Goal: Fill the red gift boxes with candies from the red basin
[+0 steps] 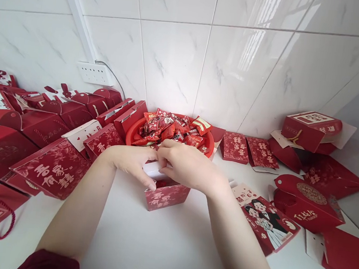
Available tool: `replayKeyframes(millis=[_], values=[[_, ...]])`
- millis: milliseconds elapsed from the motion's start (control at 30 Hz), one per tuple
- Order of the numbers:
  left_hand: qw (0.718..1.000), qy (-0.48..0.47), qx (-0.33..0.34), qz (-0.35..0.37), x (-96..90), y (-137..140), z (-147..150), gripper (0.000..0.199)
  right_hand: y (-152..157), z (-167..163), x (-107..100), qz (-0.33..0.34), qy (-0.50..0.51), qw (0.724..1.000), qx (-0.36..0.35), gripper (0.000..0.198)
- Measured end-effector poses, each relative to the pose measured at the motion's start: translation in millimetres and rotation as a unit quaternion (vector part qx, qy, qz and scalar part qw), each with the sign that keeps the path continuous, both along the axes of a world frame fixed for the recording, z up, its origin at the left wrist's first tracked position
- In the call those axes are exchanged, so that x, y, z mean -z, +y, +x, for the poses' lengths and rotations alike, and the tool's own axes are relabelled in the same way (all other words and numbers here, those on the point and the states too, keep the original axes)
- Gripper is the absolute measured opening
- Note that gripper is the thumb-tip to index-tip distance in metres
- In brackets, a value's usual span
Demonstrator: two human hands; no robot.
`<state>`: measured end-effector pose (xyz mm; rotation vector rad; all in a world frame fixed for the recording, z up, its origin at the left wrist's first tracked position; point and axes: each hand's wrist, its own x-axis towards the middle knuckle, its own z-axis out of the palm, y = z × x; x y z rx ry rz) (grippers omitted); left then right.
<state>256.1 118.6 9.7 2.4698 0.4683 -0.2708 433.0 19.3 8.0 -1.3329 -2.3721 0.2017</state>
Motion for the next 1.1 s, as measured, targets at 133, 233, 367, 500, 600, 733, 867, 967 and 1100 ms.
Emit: replayKeyframes(millis=[133,233,367,500,600,733,867,967,1100], values=[[0.999,-0.001,-0.032,0.031,-6.4,-8.1,-0.1,0.037,-2.4,8.5,-1.5,-0.002,0.081,0.997,-0.005,0.011],[0.996,0.000,-0.078,0.049,-10.8,-19.0,4.6,0.041,-6.8,18.6,-4.7,-0.017,0.115,0.993,0.016,0.009],[0.993,-0.038,-0.102,0.047,-7.1,-27.1,11.4,0.050,-16.2,33.0,-6.7,-0.042,0.107,0.992,0.056,0.016],[0.995,-0.034,-0.083,0.041,0.8,-27.1,16.7,0.013,-26.6,40.5,-0.1,-0.087,0.044,0.990,0.103,0.040],[0.995,-0.046,-0.074,0.055,6.6,-29.4,20.5,0.020,-33.3,41.9,8.4,-0.122,-0.030,0.983,0.134,0.028],[0.990,-0.096,-0.059,0.085,13.8,-37.5,22.4,0.023,-41.9,46.5,18.8,-0.102,-0.059,0.984,0.133,0.014],[0.988,-0.118,-0.065,0.074,18.0,-41.1,18.8,0.028,-49.3,55.2,26.0,-0.051,-0.050,0.989,0.132,0.017],[0.989,-0.114,-0.066,0.068,20.2,-39.8,16.7,0.032,-51.5,60.0,28.1,-0.033,-0.050,0.989,0.135,0.019],[0.990,-0.112,-0.059,0.057,24.7,-38.2,16.5,0.033,-49.6,61.0,27.5,-0.067,-0.006,0.993,0.098,0.018]])
